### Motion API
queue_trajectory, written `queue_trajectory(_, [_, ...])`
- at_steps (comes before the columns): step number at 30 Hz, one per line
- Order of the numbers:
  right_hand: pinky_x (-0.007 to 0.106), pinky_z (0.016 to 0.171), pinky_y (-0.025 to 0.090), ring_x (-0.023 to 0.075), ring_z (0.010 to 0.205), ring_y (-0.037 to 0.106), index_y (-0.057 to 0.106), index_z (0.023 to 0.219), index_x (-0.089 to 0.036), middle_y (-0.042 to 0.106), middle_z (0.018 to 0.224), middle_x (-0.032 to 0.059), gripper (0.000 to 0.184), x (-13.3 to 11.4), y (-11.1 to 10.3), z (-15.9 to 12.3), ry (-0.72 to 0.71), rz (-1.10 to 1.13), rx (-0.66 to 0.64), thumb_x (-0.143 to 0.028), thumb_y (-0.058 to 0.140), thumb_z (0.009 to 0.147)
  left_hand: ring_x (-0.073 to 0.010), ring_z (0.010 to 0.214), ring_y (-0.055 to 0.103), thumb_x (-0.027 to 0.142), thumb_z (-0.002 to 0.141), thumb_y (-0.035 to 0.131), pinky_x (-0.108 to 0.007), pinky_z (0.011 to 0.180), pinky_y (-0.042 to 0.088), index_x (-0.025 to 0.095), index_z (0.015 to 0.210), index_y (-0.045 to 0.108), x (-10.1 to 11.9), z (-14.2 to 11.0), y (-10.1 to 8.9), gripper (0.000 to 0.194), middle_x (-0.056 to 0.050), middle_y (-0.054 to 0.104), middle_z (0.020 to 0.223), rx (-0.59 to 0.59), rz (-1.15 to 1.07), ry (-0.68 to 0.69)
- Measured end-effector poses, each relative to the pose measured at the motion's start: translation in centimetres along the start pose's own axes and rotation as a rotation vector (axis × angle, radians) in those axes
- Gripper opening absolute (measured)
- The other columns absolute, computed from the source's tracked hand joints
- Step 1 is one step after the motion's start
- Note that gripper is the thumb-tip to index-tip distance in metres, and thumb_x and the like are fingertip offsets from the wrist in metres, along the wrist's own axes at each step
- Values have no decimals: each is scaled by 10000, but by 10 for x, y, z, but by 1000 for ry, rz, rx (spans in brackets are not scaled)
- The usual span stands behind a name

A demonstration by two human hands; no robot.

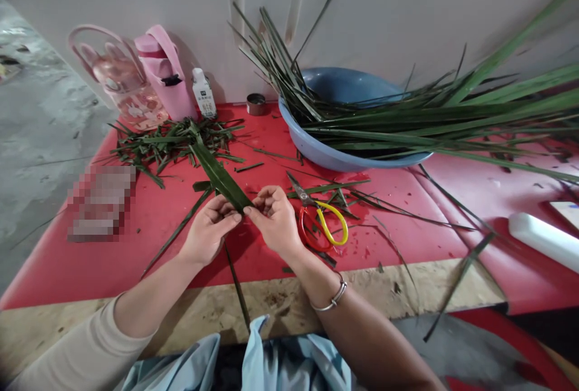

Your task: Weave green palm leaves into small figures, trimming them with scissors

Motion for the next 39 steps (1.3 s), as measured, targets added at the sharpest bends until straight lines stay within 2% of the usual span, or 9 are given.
queue_trajectory(3, [176, 444, 382, 65, 488, 457, 425, 784, -200, 493, 621, -62, 274, 3, 3, 1, 56, 55, -44, -242, 667, 662, -111, 794, 570, 196, 643, 698, -223, 756, 456, 166, 939, 627, 4, -1, 2, 306, -23, 646, 867, -14, 141, 14])
queue_trajectory(6, [197, 459, 422, 82, 494, 493, 444, 737, -197, 491, 593, -53, 197, 1, 7, 0, 42, 60, -158, -274, 624, 715, -85, 672, 558, 218, 613, 720, -203, 679, 468, 154, 801, 642, 1, 0, -4, 214, 1, 635, 738, 69, 118, -67])
queue_trajectory(8, [224, 535, 473, 108, 590, 559, 509, 816, -192, 563, 672, -18, 135, -7, 6, -2, -79, -21, -224, -264, 602, 751, -58, 577, 539, 199, 569, 742, -180, 599, 472, 159, 732, 613, -4, 0, -9, 212, 29, 611, 663, 115, -26, -179])
queue_trajectory(12, [276, 733, 494, 142, 834, 591, 626, 932, -212, 624, 895, 46, 142, -30, 1, -10, -480, -307, -292, -205, 553, 810, -39, 504, 531, 114, 541, 722, -134, 499, 457, 147, 672, 572, -11, -3, -9, 202, 36, 581, 581, 104, -191, -390])
queue_trajectory(17, [265, 737, 491, 135, 831, 584, 650, 899, -209, 620, 888, 53, 164, -37, 1, -15, -630, -430, -346, -181, 497, 846, -39, 487, 541, 77, 559, 676, -121, 475, 459, 129, 687, 587, -15, -8, -6, 163, 16, 595, 582, 70, -223, -505])
queue_trajectory(25, [286, 750, 468, 150, 831, 557, 566, 863, -176, 599, 852, 62, 128, -36, 5, -12, -546, -445, -296, -144, 444, 845, -71, 579, 574, 232, 577, 736, -202, 628, 494, 141, 639, 613, -7, -6, -4, 165, 18, 628, 640, 115, -41, -183])
queue_trajectory(32, [274, 746, 459, 150, 797, 581, 580, 790, -172, 628, 809, 46, 102, -29, 3, -10, -472, -427, -213, -113, 497, 782, -135, 692, 585, 226, 705, 616, -222, 659, 452, 153, 761, 686, 15, -10, 1, 115, -20, 665, 728, 58, 523, 138])
queue_trajectory(36, [263, 706, 466, 138, 751, 582, 558, 752, -173, 608, 792, 29, 32, -15, 1, -5, -226, -115, -123, -153, 571, 730, -158, 747, 608, 188, 728, 565, -246, 713, 459, 154, 788, 686, 21, -11, 1, 140, -41, 683, 797, 66, 620, 250])
queue_trajectory(39, [206, 529, 430, 98, 577, 540, 456, 845, -200, 569, 675, -35, 279, 1, 4, -2, 20, 175, -122, -177, 655, 651, -157, 757, 611, 149, 709, 561, -247, 725, 459, 166, 784, 694, 24, -14, 2, 154, -39, 687, 815, 87, 672, 320])
Point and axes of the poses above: each hand's wrist, its own z-axis towards the middle knuckle, its own y-axis out of the palm, x = y × z, the point moved 6 cm from there along z, towards the middle knuckle
